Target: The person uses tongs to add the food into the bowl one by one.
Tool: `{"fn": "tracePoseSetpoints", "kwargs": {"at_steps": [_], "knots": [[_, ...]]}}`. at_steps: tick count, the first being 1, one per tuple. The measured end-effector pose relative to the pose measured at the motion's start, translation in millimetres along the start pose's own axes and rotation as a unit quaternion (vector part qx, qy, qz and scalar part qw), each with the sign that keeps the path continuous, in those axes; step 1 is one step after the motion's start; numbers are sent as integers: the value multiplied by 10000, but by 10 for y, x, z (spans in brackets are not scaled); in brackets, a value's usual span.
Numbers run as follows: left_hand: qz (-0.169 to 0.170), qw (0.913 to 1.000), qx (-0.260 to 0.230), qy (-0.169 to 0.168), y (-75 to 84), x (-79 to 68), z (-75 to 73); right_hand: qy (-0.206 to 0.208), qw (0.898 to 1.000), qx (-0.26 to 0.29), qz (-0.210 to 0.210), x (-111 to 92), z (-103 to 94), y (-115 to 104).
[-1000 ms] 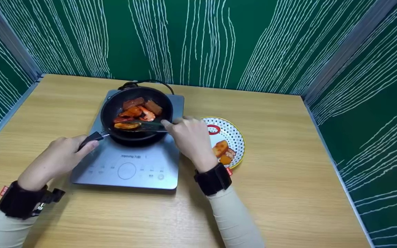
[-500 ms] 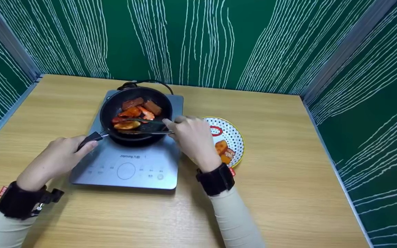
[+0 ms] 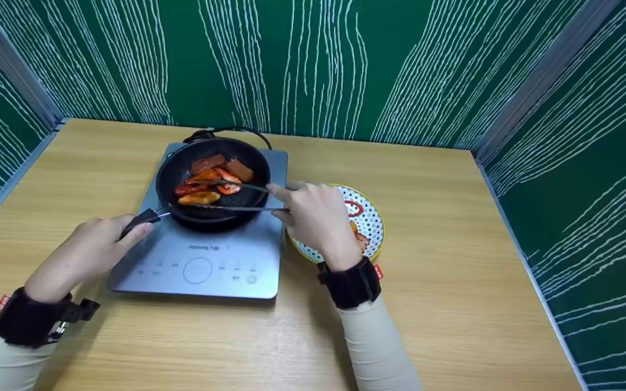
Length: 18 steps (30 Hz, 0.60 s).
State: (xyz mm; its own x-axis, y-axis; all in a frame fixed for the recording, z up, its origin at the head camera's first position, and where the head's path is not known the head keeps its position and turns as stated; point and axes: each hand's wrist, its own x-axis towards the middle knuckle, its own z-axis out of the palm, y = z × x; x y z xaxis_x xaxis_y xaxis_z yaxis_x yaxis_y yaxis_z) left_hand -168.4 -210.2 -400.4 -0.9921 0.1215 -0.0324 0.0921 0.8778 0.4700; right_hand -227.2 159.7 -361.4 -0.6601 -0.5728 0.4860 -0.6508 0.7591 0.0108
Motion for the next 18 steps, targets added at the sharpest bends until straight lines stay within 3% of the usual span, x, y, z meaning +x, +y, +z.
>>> {"fn": "tracePoseSetpoints", "kwargs": {"at_steps": [18], "knots": [[-34, 10000, -66, -26, -9, -6, 7, -114, 9979, -18, 645, -300, -360, 355]]}}
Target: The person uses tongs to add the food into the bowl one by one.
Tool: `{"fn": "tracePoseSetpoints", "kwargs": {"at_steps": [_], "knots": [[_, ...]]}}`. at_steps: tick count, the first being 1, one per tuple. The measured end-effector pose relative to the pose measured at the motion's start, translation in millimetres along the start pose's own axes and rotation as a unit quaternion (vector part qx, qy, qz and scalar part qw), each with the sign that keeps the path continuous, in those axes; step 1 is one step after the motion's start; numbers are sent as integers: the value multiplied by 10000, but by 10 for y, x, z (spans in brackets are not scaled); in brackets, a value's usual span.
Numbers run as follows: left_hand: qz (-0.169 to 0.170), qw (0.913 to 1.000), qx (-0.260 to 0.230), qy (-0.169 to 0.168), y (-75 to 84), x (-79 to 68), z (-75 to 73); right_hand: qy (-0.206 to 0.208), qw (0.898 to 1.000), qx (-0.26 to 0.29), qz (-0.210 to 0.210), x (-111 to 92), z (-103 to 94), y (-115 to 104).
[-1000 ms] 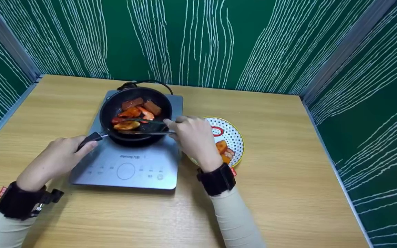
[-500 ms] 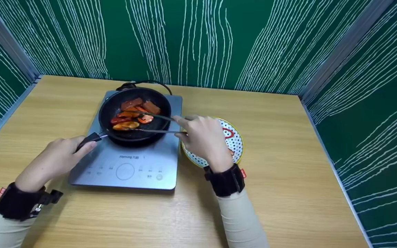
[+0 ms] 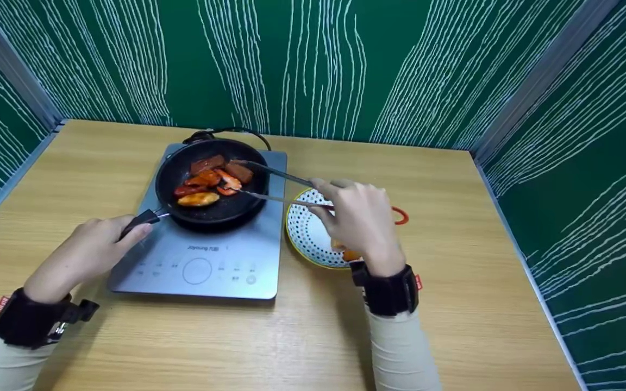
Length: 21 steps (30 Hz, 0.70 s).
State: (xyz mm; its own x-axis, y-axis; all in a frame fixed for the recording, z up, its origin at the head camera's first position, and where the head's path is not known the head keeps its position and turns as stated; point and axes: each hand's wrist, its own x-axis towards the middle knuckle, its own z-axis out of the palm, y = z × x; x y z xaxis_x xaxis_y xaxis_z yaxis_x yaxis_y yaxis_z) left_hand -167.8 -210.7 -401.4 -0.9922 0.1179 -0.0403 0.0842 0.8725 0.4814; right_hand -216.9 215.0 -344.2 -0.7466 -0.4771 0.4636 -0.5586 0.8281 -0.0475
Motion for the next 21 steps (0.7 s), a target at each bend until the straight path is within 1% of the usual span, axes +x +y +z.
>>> {"fn": "tracePoseSetpoints", "kwargs": {"at_steps": [5, 12, 21], "knots": [[-14, 10000, 45, 16, -14, -6, 4, -70, 10000, -34, 35, -23, -44, 48], [-56, 10000, -69, -46, -10, -13, -6, -31, 10000, -78, -43, -66, -82, 94], [-74, 9999, -71, -88, 4, 1, -13, -96, 9997, -199, -47, -257, -96, 251]]}}
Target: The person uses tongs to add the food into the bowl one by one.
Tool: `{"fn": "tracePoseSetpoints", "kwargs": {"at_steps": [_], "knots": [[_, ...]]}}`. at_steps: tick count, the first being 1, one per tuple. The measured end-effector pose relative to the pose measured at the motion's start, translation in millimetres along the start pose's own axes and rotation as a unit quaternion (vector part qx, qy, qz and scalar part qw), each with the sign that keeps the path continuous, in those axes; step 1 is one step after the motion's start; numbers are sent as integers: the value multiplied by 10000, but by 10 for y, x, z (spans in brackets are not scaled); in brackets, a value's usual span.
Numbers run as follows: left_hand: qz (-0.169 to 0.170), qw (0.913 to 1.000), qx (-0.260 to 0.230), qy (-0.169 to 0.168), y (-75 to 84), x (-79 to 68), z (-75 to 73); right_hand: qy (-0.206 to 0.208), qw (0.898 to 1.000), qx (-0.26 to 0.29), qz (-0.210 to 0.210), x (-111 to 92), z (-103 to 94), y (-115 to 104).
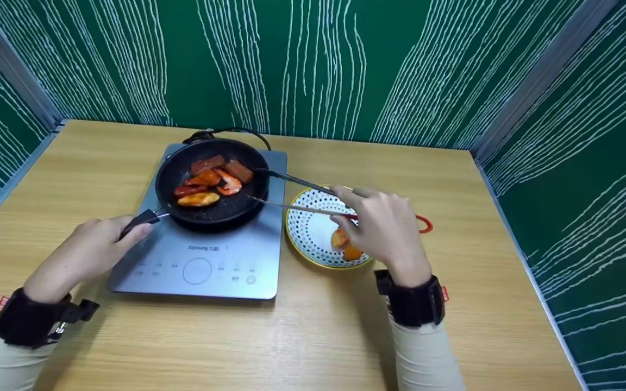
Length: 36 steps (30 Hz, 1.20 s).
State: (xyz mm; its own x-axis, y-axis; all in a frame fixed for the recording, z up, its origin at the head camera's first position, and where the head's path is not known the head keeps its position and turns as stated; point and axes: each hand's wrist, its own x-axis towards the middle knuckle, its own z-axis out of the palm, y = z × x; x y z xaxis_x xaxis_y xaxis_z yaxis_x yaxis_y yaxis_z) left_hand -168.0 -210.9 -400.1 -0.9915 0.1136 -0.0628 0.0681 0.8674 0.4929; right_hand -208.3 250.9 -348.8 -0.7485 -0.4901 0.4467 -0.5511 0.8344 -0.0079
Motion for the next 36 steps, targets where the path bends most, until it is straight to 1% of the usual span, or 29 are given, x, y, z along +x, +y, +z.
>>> {"fn": "tracePoseSetpoints", "kwargs": {"at_steps": [7, 11, 14, 19, 23, 27, 32, 36], "knots": [[61, 10000, 59, 36, 13, 17, 16, -190, 9996, -223, -29, -256, -10, 188], [157, 9997, 153, 140, 7, 19, 17, -221, 9985, -471, -185, -402, -36, 326], [196, 9995, 186, 158, -4, 18, 18, -208, 9973, -633, -300, -505, -71, 434], [159, 9998, 122, 92, -12, 17, 17, -280, 9959, -759, -398, -675, -142, 594], [127, 9998, 95, 75, -18, 11, 22, -366, 9948, -867, -386, -790, -196, 688], [94, 9999, 65, 35, -24, 2, 25, -465, 9938, -940, -379, -864, -234, 760], [74, 10000, 37, 42, -24, 9, 18, -647, 9910, -1112, -367, -892, -280, 809], [61, 10000, 61, 44, -15, 12, 15, -752, 9900, -1161, -262, -911, -318, 842]]}}
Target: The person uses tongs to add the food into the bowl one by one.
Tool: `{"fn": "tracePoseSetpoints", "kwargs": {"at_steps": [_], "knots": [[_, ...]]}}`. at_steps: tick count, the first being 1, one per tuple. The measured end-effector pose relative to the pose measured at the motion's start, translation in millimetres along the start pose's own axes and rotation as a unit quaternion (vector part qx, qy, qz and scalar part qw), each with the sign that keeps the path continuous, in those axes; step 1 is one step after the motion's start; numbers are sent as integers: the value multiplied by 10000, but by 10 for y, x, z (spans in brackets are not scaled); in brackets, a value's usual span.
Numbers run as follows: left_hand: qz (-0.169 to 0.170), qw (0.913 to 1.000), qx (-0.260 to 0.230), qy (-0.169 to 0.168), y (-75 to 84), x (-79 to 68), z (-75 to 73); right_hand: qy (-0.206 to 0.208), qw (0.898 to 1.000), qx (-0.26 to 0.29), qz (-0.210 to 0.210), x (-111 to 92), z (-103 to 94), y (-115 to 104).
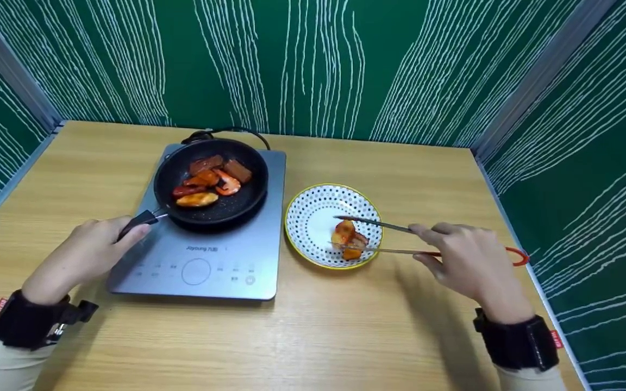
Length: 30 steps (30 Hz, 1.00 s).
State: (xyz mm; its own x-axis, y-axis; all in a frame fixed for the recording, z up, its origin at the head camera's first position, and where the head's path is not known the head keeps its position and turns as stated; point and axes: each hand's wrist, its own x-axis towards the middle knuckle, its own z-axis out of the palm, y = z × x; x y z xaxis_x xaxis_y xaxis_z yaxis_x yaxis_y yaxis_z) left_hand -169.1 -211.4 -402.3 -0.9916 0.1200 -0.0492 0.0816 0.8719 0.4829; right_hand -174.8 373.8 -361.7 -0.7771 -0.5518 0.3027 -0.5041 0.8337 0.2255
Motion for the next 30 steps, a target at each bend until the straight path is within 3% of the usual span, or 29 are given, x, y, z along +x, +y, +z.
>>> {"fn": "tracePoseSetpoints", "kwargs": {"at_steps": [13, 30], "knots": [[155, 9996, 153, 170, 24, 16, -10, -464, 9968, -79, 640, -70, -32, 134], [50, 9999, 2, 130, 0, -4, 4, -817, 9940, 361, 630, 130, 174, 7]]}}
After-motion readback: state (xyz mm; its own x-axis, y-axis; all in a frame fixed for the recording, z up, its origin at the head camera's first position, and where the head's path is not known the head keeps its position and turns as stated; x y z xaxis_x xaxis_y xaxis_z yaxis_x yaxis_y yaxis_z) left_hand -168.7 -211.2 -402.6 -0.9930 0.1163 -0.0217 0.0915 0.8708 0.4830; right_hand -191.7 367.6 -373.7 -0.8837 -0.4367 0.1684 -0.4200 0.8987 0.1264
